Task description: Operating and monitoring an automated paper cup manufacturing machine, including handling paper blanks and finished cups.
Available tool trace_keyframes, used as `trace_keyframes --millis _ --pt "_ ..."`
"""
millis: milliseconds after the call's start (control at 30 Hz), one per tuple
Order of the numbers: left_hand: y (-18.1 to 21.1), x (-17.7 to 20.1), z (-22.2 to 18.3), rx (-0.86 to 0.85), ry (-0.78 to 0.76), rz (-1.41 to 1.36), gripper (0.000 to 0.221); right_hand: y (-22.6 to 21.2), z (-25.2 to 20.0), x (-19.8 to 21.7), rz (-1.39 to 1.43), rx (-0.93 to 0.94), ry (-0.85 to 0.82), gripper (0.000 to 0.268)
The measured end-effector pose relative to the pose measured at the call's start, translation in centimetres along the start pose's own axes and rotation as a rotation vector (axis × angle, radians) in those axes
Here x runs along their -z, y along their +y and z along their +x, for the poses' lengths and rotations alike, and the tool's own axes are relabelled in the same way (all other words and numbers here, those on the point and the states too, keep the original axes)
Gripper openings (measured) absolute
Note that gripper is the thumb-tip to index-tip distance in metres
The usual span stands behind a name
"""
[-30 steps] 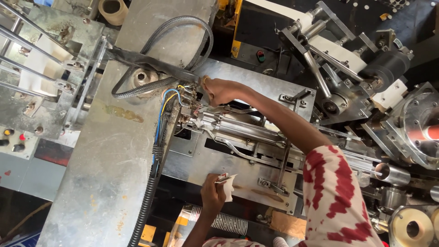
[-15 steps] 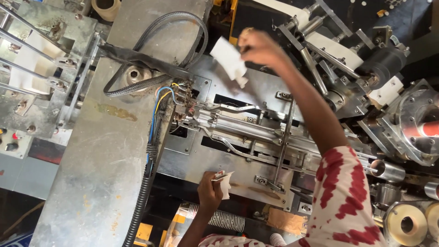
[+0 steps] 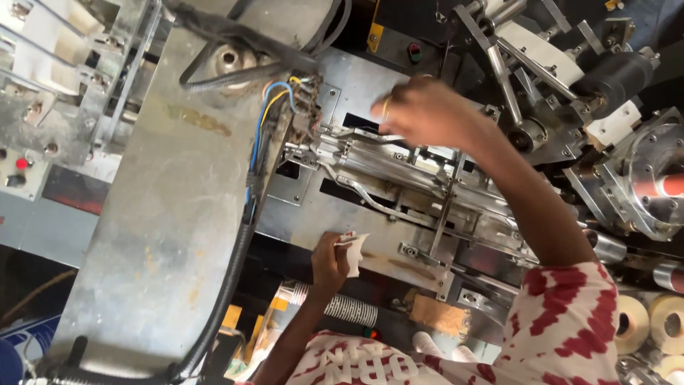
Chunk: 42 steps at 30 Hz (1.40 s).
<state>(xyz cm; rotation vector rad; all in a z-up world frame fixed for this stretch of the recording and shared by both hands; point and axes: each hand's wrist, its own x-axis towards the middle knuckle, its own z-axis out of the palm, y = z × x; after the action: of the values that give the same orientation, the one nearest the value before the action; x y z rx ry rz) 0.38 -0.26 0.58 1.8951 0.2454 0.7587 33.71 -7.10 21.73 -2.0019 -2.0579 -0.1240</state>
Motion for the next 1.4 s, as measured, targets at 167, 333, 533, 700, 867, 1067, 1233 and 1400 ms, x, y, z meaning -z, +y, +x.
trace_keyframes --millis 167,333,533,700,867,1067,1233,1400 --pt "1.7 0.3 0.6 0.133 0.032 -0.125 0.017 -11.6 -0.2 -0.1 0.349 -0.229 -0.409 0.069" --pt "3.9 -0.7 0.9 0.431 0.149 -0.541 0.028 -18.2 -3.3 -4.2 0.71 -0.229 -0.352 0.091" --pt "5.9 -0.5 2.1 0.701 0.183 -1.23 0.027 -21.9 -5.7 -4.4 0.726 -0.432 -0.252 0.077" --pt "2.5 -3.3 -1.4 0.723 0.171 -1.531 0.017 -21.6 -9.6 -7.6 0.203 -0.244 -0.303 0.062" --pt "8.5 0.7 5.3 0.663 0.171 -1.225 0.014 -11.2 -10.9 -5.8 0.666 -0.746 -0.718 0.043" --pt "6.1 0.9 5.6 0.034 -0.074 -0.005 0.013 -4.5 -9.2 2.6 0.633 -0.97 -0.614 0.041" --pt "3.1 0.1 3.2 -0.054 -0.208 0.091 0.018 -11.6 -3.3 2.1 0.605 -1.147 -0.564 0.04" --pt "0.6 -1.3 1.6 -0.399 -0.139 0.38 0.021 -11.6 -9.0 -8.7 0.26 -0.369 -0.386 0.061"
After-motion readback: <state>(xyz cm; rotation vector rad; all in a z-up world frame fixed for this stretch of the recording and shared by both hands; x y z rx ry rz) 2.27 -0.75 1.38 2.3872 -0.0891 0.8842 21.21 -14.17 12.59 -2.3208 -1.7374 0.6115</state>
